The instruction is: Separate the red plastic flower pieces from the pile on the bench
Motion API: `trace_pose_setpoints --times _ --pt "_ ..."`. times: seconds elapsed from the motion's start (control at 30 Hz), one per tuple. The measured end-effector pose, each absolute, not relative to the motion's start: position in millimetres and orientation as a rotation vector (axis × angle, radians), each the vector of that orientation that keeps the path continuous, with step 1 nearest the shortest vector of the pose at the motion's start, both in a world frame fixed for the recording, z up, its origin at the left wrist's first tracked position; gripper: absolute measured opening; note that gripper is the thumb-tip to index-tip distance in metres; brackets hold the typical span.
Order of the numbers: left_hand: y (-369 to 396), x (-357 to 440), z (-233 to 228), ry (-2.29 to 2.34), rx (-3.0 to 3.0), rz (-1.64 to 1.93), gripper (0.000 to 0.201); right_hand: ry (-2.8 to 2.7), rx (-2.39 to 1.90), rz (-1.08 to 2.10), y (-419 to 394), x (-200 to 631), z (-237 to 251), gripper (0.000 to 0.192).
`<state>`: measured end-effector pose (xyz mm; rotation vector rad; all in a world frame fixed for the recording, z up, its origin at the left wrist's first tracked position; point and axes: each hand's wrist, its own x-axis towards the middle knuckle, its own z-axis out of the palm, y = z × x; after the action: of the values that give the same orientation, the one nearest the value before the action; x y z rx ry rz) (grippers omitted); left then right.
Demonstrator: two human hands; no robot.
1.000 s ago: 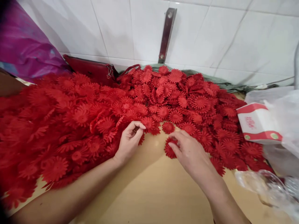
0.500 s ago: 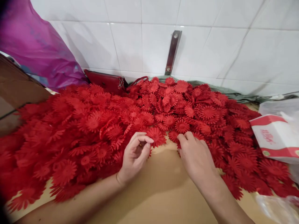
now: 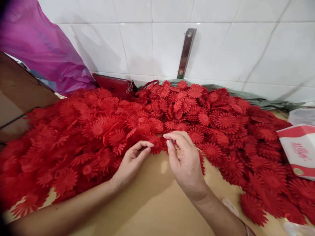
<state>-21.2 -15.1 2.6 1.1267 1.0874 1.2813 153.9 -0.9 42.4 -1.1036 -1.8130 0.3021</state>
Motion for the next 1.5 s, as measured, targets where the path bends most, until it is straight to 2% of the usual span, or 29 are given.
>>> trace_pose_setpoints --times 0.17,0.33,0.47,0.67,0.83,1.07,1.13,1.23,1.33,1.5 --pt "-14.0 -36.1 -0.5 1.068 1.098 1.332 0.019 -1.793 -0.997 0.257 -0.2 133.8 11.4 0.011" --pt "-16.4 -30.5 -1.9 0.958 1.072 1.326 0.027 -1.842 -1.054 0.244 -2.6 136.9 1.6 0.016" --pt "-15.3 -30.8 -0.4 0.932 1.030 1.273 0.036 -1.862 -1.091 0.380 -3.7 139.1 2.4 0.006" --pt "-12.0 -32.2 -1.3 0.920 1.018 1.237 0.045 -1.779 -1.060 0.578 -2.5 139.4 1.0 0.012" --pt "-12.4 -33.6 -1.9 0.917 1.007 1.239 0.038 -1.642 -1.096 0.804 -3.0 139.8 -2.7 0.011" --pt "-14.9 -32.3 -2.3 0.952 0.996 1.305 0.039 -1.304 -1.104 1.186 5.0 145.2 -12.1 0.015" --pt "-15.0 -32.9 -2.9 0.960 1.017 1.339 0.030 -1.188 -1.076 1.257 8.0 145.6 -10.4 0.016" --pt "-15.2 -35.6 -2.4 1.055 1.184 1.331 0.004 -1.080 -1.031 1.351 11.2 145.3 -4.3 0.017" --pt "-16.2 -37.1 0.4 1.176 1.356 1.286 0.019 -1.084 -1.021 1.382 11.9 144.6 1.1 0.020" --pt "-17.1 -33.0 1.5 1.173 1.276 1.298 0.023 -1.194 -1.035 1.428 5.5 142.5 0.6 0.021"
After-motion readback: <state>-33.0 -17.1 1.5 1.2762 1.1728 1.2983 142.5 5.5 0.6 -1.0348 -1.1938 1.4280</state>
